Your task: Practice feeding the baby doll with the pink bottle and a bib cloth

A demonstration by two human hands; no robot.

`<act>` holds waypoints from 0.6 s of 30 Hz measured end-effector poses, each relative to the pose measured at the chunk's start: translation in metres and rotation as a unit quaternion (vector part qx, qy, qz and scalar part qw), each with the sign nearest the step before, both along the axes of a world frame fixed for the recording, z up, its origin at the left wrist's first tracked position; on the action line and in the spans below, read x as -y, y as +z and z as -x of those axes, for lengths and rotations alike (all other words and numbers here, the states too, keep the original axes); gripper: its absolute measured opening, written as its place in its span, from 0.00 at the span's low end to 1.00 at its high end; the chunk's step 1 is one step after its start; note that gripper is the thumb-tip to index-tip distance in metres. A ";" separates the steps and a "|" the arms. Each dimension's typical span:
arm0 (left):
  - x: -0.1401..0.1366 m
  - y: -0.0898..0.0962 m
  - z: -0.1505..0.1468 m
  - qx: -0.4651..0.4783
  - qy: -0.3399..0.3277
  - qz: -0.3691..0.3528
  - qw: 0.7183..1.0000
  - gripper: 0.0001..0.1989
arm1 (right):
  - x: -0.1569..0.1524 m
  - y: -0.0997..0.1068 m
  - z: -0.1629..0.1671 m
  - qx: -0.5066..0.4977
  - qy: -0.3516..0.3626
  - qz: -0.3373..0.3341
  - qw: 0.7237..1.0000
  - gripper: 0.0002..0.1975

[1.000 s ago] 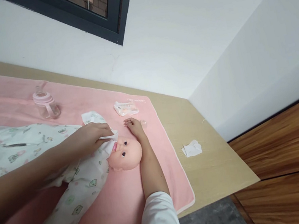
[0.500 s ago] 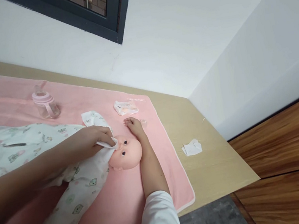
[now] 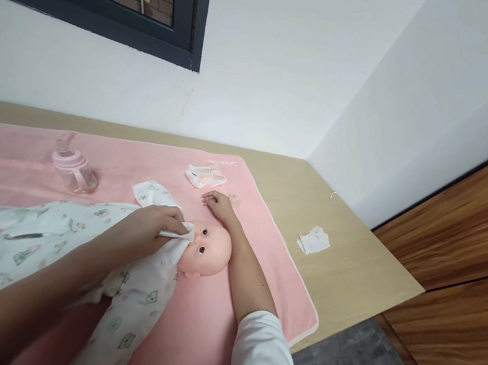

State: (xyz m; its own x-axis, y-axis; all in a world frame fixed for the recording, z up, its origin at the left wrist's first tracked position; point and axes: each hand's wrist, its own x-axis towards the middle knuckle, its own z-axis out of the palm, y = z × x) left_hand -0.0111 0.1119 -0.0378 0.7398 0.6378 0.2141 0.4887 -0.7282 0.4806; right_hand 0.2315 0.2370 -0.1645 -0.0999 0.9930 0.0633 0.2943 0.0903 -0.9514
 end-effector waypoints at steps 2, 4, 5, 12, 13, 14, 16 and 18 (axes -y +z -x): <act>0.000 0.000 0.000 -0.002 0.001 -0.006 1.000 0.12 | 0.001 0.001 0.000 0.003 0.001 0.001 1.000 0.08; 0.000 0.000 -0.001 -0.008 0.007 -0.007 1.000 0.12 | 0.001 0.002 0.000 0.005 0.003 0.001 1.000 0.08; -0.001 0.000 -0.001 -0.012 0.011 -0.007 1.000 0.12 | 0.001 0.003 0.000 0.005 0.003 0.002 1.000 0.08; -0.004 -0.001 -0.001 -0.029 0.022 -0.030 0.999 0.17 | 0.001 0.000 0.001 -0.012 0.001 0.004 1.000 0.07; -0.004 -0.001 -0.001 -0.031 0.022 -0.035 0.999 0.17 | 0.000 -0.001 0.001 -0.013 0.000 0.004 1.000 0.07; -0.004 -0.001 -0.001 -0.033 0.022 -0.039 0.998 0.17 | 0.000 -0.001 0.000 -0.013 0.001 0.003 1.000 0.07; -0.005 -0.002 -0.001 -0.035 0.022 -0.046 0.998 0.16 | -0.001 -0.002 0.000 -0.013 -0.001 0.003 1.000 0.08; -0.005 -0.002 -0.002 -0.035 0.025 -0.051 0.998 0.15 | -0.001 -0.002 0.000 -0.012 -0.001 0.002 1.000 0.08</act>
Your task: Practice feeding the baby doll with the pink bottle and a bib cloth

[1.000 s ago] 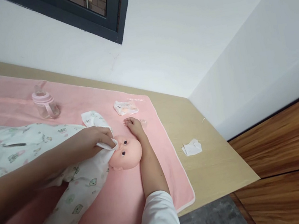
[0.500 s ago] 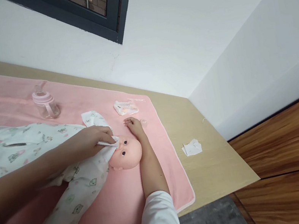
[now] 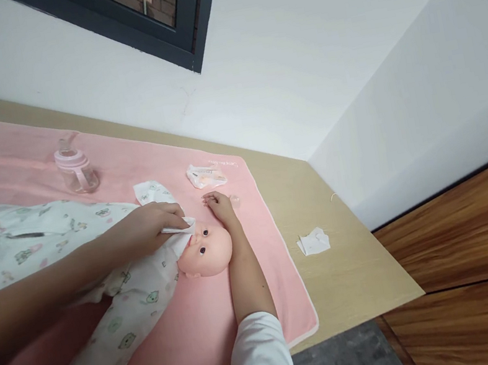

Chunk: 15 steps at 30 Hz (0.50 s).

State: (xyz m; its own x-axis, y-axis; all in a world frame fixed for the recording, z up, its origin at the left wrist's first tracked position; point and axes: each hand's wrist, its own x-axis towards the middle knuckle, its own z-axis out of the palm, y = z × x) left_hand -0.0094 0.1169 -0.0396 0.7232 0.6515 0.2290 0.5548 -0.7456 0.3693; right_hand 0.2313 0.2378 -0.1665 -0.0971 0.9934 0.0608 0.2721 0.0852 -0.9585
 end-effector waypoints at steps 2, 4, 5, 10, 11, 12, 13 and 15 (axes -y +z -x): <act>0.000 0.000 0.000 -0.001 0.005 0.001 1.000 0.14 | 0.001 0.001 0.000 0.004 0.004 -0.002 1.000 0.08; -0.001 0.000 0.000 -0.004 0.009 0.007 1.000 0.13 | 0.001 0.001 0.000 0.005 0.005 -0.005 1.000 0.07; -0.001 0.001 0.000 -0.005 0.011 0.011 1.000 0.12 | 0.002 0.002 0.000 0.004 0.005 -0.006 1.000 0.07; -0.003 0.002 0.001 0.007 0.016 0.028 0.999 0.11 | 0.002 0.001 -0.001 0.005 0.004 -0.006 1.000 0.07; -0.004 0.002 0.001 0.009 0.017 0.031 0.999 0.12 | 0.002 0.001 0.000 0.005 0.002 -0.005 1.000 0.07; -0.004 0.002 0.002 0.011 0.019 0.031 0.999 0.12 | 0.002 0.001 0.000 0.004 0.000 -0.004 1.000 0.07; -0.004 0.001 0.002 0.012 0.020 0.029 0.999 0.13 | 0.002 0.001 0.000 0.003 0.000 -0.002 1.000 0.07; -0.005 0.001 0.002 0.012 0.021 0.018 1.000 0.13 | 0.002 0.002 0.000 0.001 -0.001 0.001 1.000 0.08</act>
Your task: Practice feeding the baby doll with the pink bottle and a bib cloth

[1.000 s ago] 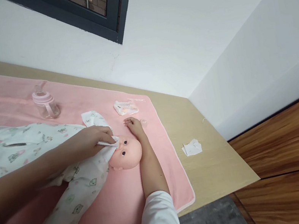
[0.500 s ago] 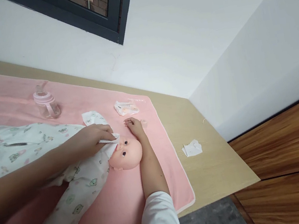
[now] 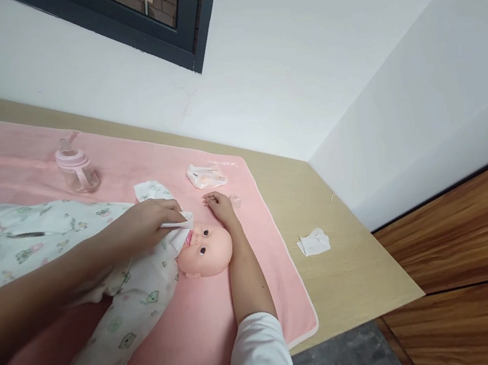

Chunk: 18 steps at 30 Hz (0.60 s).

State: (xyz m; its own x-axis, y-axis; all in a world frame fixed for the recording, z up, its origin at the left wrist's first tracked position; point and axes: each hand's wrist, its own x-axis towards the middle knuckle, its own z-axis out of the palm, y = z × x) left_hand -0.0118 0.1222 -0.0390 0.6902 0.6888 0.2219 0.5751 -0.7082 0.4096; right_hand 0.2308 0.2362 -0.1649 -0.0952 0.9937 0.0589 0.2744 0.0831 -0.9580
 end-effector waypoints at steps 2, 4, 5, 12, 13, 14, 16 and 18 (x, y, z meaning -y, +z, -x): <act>-0.001 -0.001 0.000 0.003 0.004 -0.017 1.000 0.13 | 0.001 0.001 0.001 -0.001 -0.002 0.001 1.000 0.08; -0.003 -0.002 0.001 0.005 0.010 -0.032 0.999 0.13 | 0.002 0.003 0.001 0.000 -0.004 -0.001 1.000 0.08; -0.003 -0.002 0.001 0.006 0.013 -0.038 0.999 0.13 | 0.003 0.004 0.001 0.002 -0.003 -0.002 1.000 0.08; -0.004 0.003 0.009 0.026 0.006 0.029 0.999 0.17 | 0.003 0.004 0.001 0.007 -0.002 -0.002 1.000 0.08; -0.003 0.005 0.010 0.036 -0.007 0.051 0.998 0.18 | 0.002 0.003 0.001 0.007 -0.001 -0.001 1.000 0.08; -0.001 0.007 0.011 0.046 -0.020 0.072 0.996 0.19 | 0.001 0.002 0.001 0.008 -0.001 -0.001 1.000 0.08; 0.001 0.010 0.012 0.056 -0.039 0.104 0.992 0.20 | 0.000 0.001 0.000 0.007 0.000 -0.003 1.000 0.08; 0.003 0.012 0.012 0.053 -0.044 0.123 0.990 0.20 | -0.001 0.001 0.000 0.003 -0.001 -0.003 1.000 0.08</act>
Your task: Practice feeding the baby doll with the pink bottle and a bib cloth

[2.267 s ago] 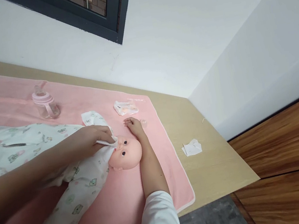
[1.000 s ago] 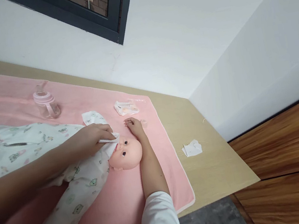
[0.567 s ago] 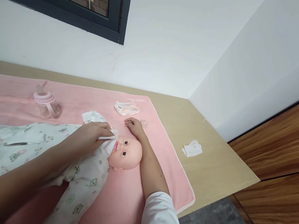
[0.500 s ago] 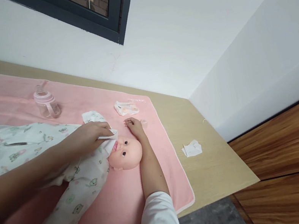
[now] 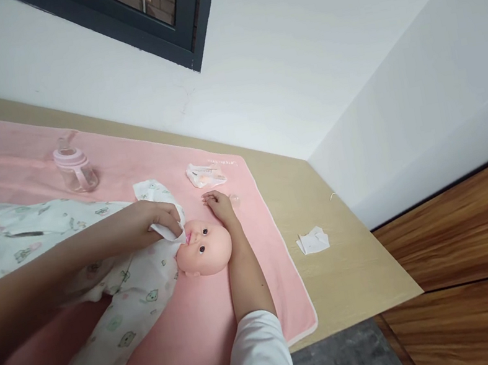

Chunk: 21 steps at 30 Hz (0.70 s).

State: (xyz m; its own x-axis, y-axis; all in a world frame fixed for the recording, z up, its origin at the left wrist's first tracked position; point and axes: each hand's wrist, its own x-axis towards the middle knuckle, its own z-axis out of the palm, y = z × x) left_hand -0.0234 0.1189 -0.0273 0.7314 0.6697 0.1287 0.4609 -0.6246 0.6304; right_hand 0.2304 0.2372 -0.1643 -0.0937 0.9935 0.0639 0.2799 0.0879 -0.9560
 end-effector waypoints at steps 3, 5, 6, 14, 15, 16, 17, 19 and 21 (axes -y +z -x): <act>0.001 0.001 -0.001 -0.018 0.002 0.014 1.000 0.20 | 0.000 0.000 0.000 -0.004 -0.001 0.001 1.000 0.08; 0.001 0.000 -0.002 -0.029 0.007 0.013 0.999 0.21 | 0.000 0.000 0.001 -0.003 -0.002 0.000 1.000 0.08; 0.001 -0.001 -0.003 -0.033 0.007 0.011 0.999 0.22 | 0.000 0.001 0.001 -0.003 -0.002 0.000 1.000 0.08; 0.001 -0.006 -0.005 -0.047 -0.001 0.012 0.999 0.22 | 0.001 0.002 0.002 0.005 -0.005 0.000 1.000 0.08; 0.001 -0.006 -0.005 -0.046 0.000 0.012 0.999 0.21 | 0.001 0.002 0.002 0.006 -0.004 0.000 1.000 0.08; 0.001 -0.006 -0.005 -0.045 0.001 0.011 0.999 0.21 | 0.001 0.002 0.001 0.005 -0.004 0.000 1.000 0.08; 0.001 -0.006 -0.005 -0.044 0.002 0.009 0.999 0.20 | 0.001 0.002 0.001 0.005 -0.004 0.001 1.000 0.07; 0.001 -0.007 -0.005 -0.043 0.003 0.003 0.999 0.19 | 0.001 0.001 0.001 0.002 -0.004 0.002 1.000 0.07; 0.000 -0.007 -0.005 -0.047 0.007 0.002 0.999 0.19 | 0.001 0.001 0.001 0.002 -0.004 0.000 1.000 0.08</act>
